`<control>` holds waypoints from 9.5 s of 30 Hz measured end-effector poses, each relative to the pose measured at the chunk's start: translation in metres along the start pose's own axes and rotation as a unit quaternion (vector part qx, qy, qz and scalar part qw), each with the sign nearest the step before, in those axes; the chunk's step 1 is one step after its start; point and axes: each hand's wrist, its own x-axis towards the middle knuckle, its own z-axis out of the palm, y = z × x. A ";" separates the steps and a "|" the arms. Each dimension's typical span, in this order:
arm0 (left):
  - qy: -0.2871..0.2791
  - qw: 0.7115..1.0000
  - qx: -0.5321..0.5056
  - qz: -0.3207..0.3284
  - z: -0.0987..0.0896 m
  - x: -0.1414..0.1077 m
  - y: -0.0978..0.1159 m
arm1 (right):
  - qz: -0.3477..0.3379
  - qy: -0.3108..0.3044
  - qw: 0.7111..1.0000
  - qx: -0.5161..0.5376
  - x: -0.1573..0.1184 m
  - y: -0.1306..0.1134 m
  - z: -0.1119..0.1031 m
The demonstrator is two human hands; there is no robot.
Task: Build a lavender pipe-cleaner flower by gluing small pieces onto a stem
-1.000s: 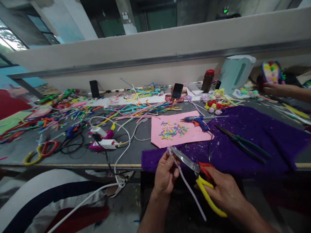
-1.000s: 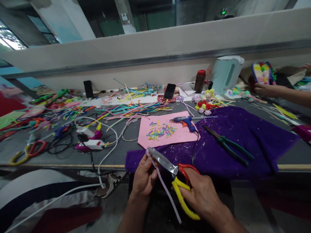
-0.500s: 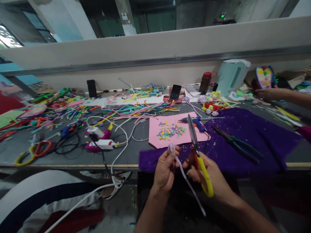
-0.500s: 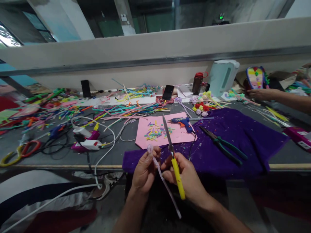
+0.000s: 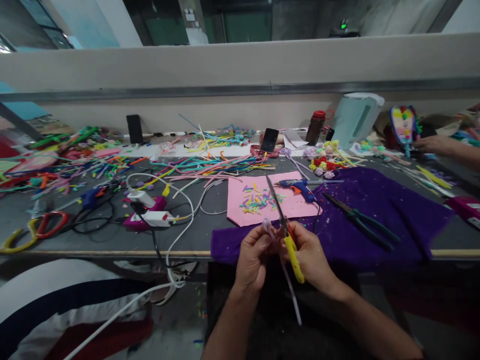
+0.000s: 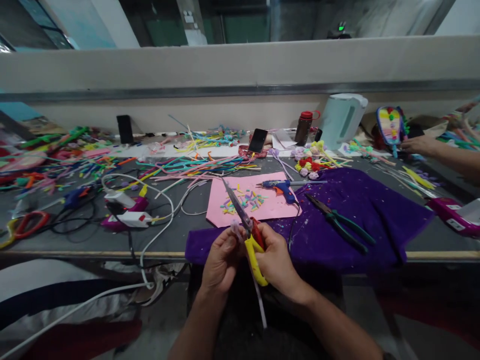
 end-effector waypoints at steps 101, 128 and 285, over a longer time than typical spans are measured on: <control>0.075 0.995 0.066 -0.003 -0.018 -0.007 0.009 | -0.106 -0.080 0.884 -0.448 -0.050 0.046 -0.061; 0.037 0.997 0.072 -0.015 -0.018 -0.008 0.004 | -0.104 -0.021 0.857 -0.504 -0.050 0.027 -0.047; -0.142 0.966 -0.158 -0.151 -0.024 -0.011 0.005 | -0.125 -0.032 0.846 -0.518 -0.052 0.037 -0.050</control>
